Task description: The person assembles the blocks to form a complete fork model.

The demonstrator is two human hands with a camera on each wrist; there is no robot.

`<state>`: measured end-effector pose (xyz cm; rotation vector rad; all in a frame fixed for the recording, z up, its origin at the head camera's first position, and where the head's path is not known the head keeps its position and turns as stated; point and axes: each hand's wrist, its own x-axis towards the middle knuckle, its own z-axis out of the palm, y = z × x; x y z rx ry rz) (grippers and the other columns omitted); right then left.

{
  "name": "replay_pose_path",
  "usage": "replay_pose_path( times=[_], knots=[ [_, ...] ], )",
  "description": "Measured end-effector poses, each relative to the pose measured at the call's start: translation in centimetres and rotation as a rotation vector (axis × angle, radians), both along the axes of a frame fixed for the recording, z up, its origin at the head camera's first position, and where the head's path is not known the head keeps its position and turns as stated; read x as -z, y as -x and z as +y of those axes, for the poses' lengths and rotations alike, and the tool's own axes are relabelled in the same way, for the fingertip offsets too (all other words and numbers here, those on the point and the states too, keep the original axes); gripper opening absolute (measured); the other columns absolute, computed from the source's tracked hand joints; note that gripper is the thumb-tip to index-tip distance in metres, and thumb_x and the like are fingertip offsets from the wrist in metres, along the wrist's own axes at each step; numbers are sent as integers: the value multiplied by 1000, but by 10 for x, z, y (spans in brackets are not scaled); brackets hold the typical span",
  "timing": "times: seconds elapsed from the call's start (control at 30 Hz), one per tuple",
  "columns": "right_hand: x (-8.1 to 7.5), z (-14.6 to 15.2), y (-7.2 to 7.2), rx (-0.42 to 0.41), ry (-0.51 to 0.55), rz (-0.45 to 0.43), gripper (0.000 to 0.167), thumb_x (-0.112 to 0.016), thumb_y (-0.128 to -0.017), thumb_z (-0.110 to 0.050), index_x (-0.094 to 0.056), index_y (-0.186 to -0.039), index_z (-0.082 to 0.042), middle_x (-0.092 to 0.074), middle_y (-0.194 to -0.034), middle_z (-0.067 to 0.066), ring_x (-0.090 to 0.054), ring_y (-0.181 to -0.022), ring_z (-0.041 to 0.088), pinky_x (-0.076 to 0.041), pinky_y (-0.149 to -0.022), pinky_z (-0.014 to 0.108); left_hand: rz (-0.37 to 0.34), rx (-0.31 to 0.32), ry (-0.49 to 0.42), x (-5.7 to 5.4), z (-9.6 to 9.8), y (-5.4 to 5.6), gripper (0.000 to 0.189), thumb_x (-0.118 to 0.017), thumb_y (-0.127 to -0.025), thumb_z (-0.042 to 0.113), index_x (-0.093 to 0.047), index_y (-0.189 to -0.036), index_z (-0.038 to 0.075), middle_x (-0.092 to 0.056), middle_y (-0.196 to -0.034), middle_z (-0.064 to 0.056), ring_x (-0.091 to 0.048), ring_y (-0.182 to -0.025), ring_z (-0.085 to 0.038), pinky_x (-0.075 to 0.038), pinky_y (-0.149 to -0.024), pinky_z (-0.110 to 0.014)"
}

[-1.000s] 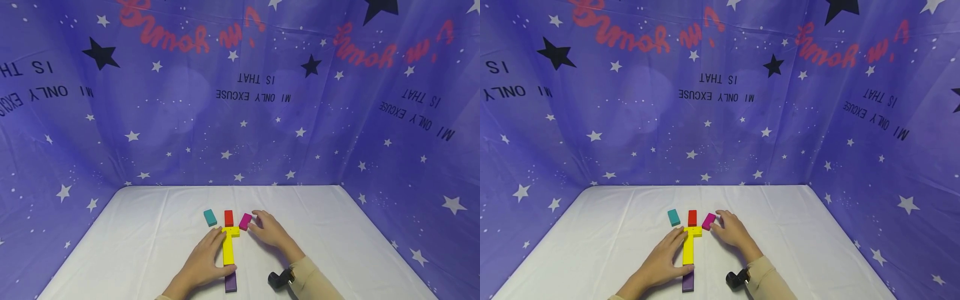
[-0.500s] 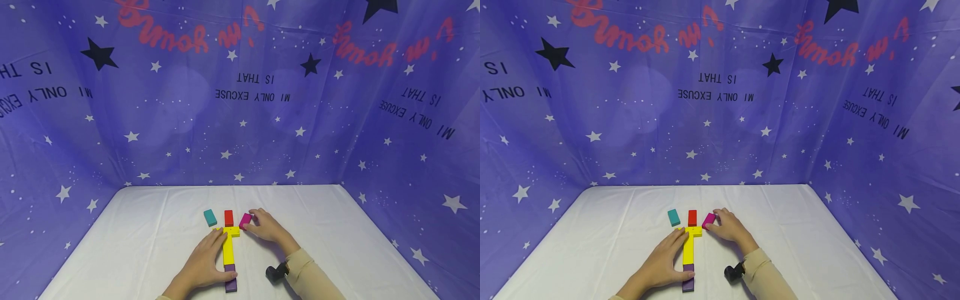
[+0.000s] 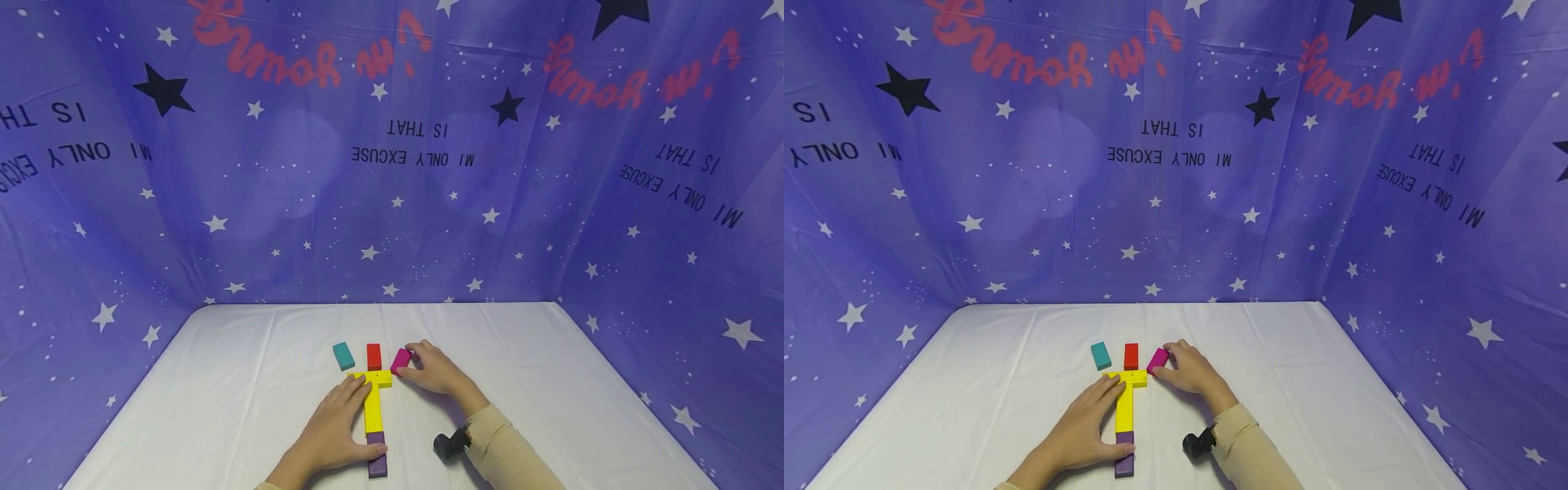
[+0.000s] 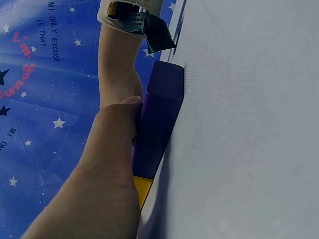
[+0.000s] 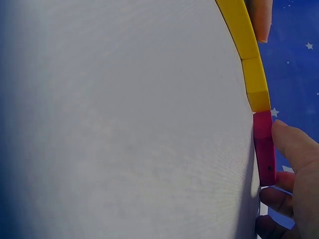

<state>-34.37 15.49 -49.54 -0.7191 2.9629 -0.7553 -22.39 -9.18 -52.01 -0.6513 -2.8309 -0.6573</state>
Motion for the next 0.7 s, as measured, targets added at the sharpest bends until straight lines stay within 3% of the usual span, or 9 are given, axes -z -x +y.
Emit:
replay_pose_path(
  times=[0.37, 0.7],
  knots=[
    [0, 1, 0, 1, -22, -28, 68, -68, -88, -53, -54, -139, -11, -61, -118, 4, -56, -110, 19, -51, -101, 44, -3, 0, 17, 1, 0, 0, 110, -58, -70, 86, -41, -151, 14, -38, -159, -4, -29, -150, -29, -31, -120, -52],
    [0, 3, 1, -29, -58, -4, 73, -73, -83, -54, -55, -139, -11, -59, -114, 1, -54, -103, 14, -52, -96, 39, 0, 0, 15, 1, 0, 0, 109, -59, -70, 86, -41, -151, 15, -38, -159, -4, -29, -150, -29, -31, -120, -53]
  ],
)
